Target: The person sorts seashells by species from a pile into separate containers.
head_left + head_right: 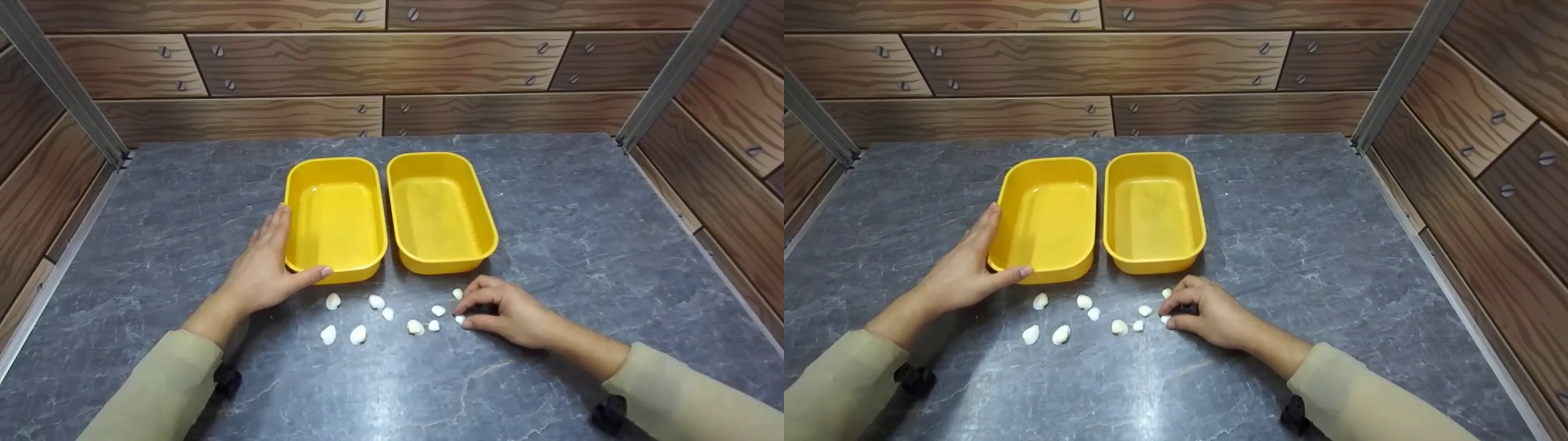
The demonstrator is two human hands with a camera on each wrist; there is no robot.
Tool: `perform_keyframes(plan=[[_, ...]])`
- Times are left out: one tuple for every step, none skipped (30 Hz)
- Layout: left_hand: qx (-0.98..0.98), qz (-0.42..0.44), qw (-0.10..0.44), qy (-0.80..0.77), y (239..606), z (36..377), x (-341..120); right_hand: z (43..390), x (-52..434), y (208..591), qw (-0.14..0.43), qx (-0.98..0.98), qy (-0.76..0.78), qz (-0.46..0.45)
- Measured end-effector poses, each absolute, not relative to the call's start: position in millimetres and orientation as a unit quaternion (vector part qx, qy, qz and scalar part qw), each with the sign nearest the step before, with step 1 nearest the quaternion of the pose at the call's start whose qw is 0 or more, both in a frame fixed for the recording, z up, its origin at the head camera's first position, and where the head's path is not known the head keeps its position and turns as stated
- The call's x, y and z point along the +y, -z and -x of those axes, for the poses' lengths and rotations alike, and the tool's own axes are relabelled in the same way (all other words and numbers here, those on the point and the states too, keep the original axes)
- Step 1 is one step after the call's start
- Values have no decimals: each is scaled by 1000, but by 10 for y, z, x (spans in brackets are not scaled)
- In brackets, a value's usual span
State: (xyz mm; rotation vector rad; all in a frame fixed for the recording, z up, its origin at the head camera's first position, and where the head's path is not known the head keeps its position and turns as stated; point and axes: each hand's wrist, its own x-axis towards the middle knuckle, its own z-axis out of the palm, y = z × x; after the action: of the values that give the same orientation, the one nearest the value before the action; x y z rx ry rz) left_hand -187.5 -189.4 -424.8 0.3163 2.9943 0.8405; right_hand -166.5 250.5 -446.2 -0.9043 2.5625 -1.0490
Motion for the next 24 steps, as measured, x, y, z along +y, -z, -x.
perform_keyframes(plan=[[958, -101, 7, -269, 4249, 1876, -1893, 1664, 2506, 4462, 113, 875, 357, 308], [958, -102, 7, -269, 4251, 1878, -1893, 1663, 2506, 4462, 112, 875, 357, 309], [958, -101, 7, -269, 4252, 1879, -1892, 1662, 2504, 4462, 110, 875, 357, 309], [958, -101, 7, -269, 4252, 1880, -1892, 1660, 2503, 4461, 108, 874, 358, 310], [958, -101, 6, -268, 4253, 1881, -1893, 1659, 2500, 4460, 106, 873, 360, 310], [958, -101, 6, -267, 4253, 1881, -1893, 1659, 2497, 4461, 104, 872, 363, 312], [959, -100, 5, -267, 4254, 1882, -1894, 1658, 2493, 4464, 102, 870, 367, 314], [959, -100, 4, -267, 4255, 1880, -1896, 1659, 2488, 4467, 99, 869, 369, 315], [959, -100, 3, -265, 4256, 1878, -1899, 1660, 2482, 4472, 97, 867, 371, 317], [959, -100, 3, -265, 4258, 1877, -1898, 1660, 2481, 4474, 94, 866, 374, 318], [959, -100, 2, -265, 4260, 1876, -1897, 1660, 2481, 4478, 91, 865, 375, 321], [959, -100, 1, -266, 4260, 1872, -1896, 1659, 2479, 4481, 88, 864, 377, 324], [959, -101, 2, -266, 4261, 1868, -1897, 1658, 2480, 4484, 86, 863, 377, 326], [959, -101, 3, -266, 4261, 1865, -1896, 1656, 2480, 4487, 83, 862, 377, 330], [959, -101, 3, -266, 4260, 1862, -1895, 1654, 2481, 4489, 79, 861, 376, 334], [958, -101, 5, -267, 4260, 1859, -1895, 1650, 2482, 4490, 76, 860, 375, 338], [958, -101, 6, -267, 4259, 1857, -1895, 1648, 2483, 4492, 71, 859, 374, 343], [958, -101, 7, -267, 4257, 1857, -1895, 1646, 2484, 4492, 67, 858, 373, 346], [958, -101, 7, -267, 4257, 1859, -1894, 1645, 2484, 4491, 62, 857, 373, 349], [958, -102, 6, -267, 4255, 1860, -1894, 1644, 2482, 4489, 58, 856, 373, 353], [958, -102, 5, -268, 4254, 1864, -1895, 1643, 2479, 4487, 54, 854, 375, 356], [958, -102, 5, -268, 4254, 1867, -1896, 1642, 2475, 4484, 53, 852, 378, 359], [958, -103, 5, -268, 4255, 1869, -1898, 1640, 2470, 4482, 52, 850, 381, 361], [958, -103, 5, -267, 4256, 1871, -1899, 1638, 2466, 4481, 53, 848, 383, 361]])
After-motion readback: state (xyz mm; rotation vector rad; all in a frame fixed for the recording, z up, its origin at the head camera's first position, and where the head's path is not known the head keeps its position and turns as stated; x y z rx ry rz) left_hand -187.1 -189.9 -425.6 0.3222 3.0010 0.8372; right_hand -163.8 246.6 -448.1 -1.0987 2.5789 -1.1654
